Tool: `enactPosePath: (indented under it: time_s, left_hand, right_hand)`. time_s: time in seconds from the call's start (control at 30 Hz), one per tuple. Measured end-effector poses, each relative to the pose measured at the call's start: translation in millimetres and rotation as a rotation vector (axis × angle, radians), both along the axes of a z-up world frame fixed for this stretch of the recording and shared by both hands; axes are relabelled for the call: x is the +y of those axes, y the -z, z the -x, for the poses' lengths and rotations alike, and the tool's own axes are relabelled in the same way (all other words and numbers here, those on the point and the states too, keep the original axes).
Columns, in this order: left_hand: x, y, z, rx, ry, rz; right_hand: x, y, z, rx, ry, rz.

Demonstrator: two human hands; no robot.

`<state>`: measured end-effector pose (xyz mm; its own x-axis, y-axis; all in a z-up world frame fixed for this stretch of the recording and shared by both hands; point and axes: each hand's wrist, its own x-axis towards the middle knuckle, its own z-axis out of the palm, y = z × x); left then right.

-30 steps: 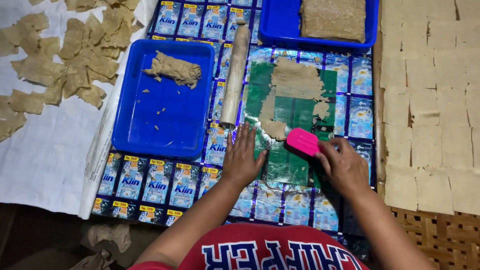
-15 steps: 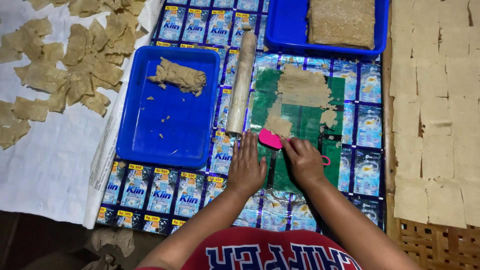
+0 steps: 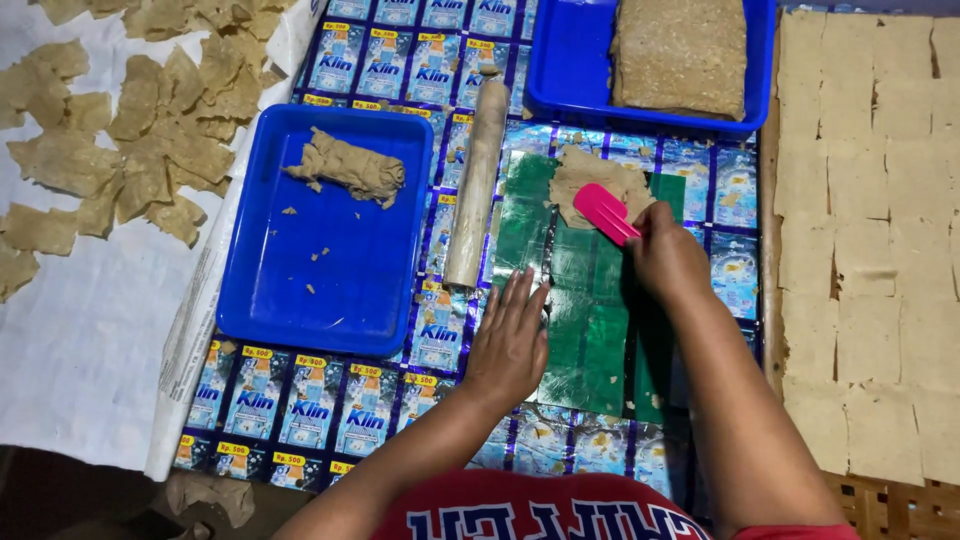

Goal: Flattening dough using a rolling pin and cutting it into rectangular pieces with a small spatula.

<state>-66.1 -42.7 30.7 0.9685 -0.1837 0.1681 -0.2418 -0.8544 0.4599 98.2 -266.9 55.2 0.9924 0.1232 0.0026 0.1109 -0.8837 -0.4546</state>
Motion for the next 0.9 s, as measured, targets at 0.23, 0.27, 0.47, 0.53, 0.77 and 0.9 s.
enactPosePath:
  time_s: [0.23, 0.27, 0.47, 0.53, 0.77, 0.9]
  left_hand:
    - [3.6, -12.3, -128.1, -0.128, -0.006, 0.258]
    - [4.3, -10.5, -147.1, -0.13, -0.005, 0.27]
    - [-6.0, 14.0, -225.6, -0.026, 0.043, 0.29]
    - [-9.7, 16.1, -234.5, 0.027, 0.049, 0.276]
    - [7.0, -21.8, -190.9, -0.017, 0.095, 0.387]
    - [10.1, -8.3, -153.4, -0.086, 0.222, 0.209]
  right_hand:
    - [-71.8, 1.1, -26.5, 0.059, 0.076, -0.252]
    - [-83.4, 8.5, -32.0, 0.049, 0.117, -0.219]
    - [-83.7, 23.4, -71.9, 0.186, 0.107, -0.138]
    - [-73.9, 23.9, -84.2, 0.231, 0.038, -0.142]
    - [-53.6, -9.2, -49.1, -0.011, -0.242, -0.006]
    - [-31.5, -26.6, 3.1, -0.186, -0.274, 0.174]
